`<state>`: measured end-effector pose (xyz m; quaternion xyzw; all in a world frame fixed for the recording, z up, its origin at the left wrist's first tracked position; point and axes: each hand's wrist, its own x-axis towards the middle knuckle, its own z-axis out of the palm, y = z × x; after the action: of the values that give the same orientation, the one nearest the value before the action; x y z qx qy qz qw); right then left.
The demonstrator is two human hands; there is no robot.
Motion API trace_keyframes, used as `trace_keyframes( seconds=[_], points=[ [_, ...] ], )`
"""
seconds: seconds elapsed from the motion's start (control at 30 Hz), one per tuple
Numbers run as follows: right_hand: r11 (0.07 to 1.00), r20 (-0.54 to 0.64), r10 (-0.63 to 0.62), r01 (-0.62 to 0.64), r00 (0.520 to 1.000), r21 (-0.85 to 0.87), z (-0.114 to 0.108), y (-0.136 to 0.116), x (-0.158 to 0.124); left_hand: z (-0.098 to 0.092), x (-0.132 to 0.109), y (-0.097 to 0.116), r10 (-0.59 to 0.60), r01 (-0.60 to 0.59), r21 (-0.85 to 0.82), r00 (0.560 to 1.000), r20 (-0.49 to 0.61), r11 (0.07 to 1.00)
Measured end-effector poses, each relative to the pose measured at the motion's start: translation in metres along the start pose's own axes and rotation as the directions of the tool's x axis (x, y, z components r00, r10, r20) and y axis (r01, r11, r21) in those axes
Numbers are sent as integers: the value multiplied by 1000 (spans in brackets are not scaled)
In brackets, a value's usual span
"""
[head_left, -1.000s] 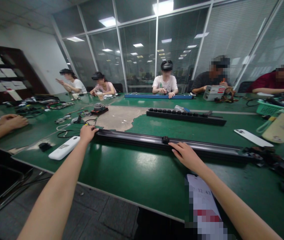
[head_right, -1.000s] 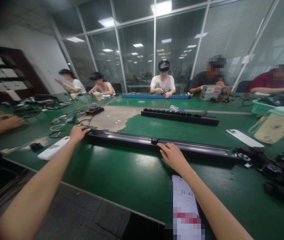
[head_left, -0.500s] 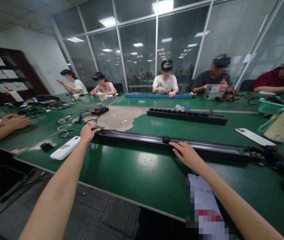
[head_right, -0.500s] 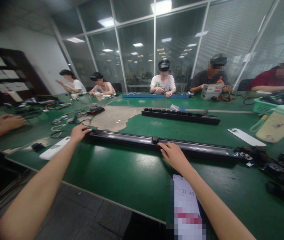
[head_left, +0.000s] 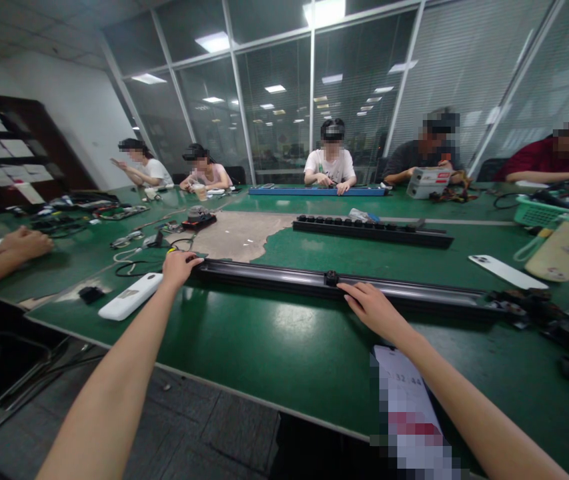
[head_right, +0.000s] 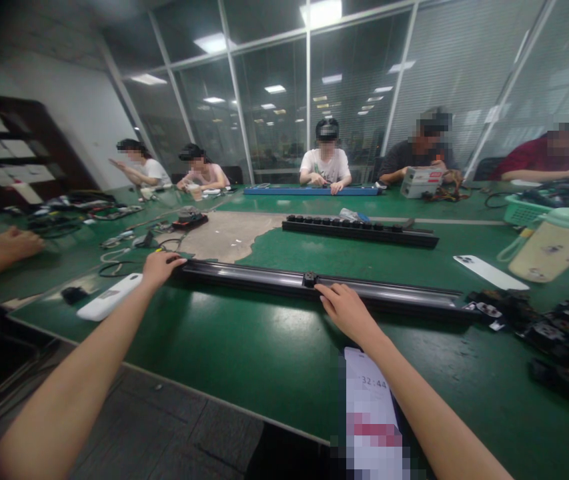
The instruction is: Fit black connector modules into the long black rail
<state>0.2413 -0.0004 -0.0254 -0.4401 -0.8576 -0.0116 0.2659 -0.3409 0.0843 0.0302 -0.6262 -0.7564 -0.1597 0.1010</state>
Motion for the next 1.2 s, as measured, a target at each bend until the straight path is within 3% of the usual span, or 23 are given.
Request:
trace_keyframes(
  seconds=[0.2, 0.73, 1.2],
  points=[
    [1000, 5, 10, -10, 1000, 5, 1, 1, 1, 4, 2, -1, -33, 34, 12, 998, -54, 999],
    [999, 15, 30, -30, 999, -20, -4, -4, -1, 4, -1, -1, 38, -33, 58, 995, -90, 998],
    [1000, 13, 15, -15, 1000, 18, 0, 4, 1, 5, 3, -6, 75, -76, -2, 995, -62, 997]
  ],
)
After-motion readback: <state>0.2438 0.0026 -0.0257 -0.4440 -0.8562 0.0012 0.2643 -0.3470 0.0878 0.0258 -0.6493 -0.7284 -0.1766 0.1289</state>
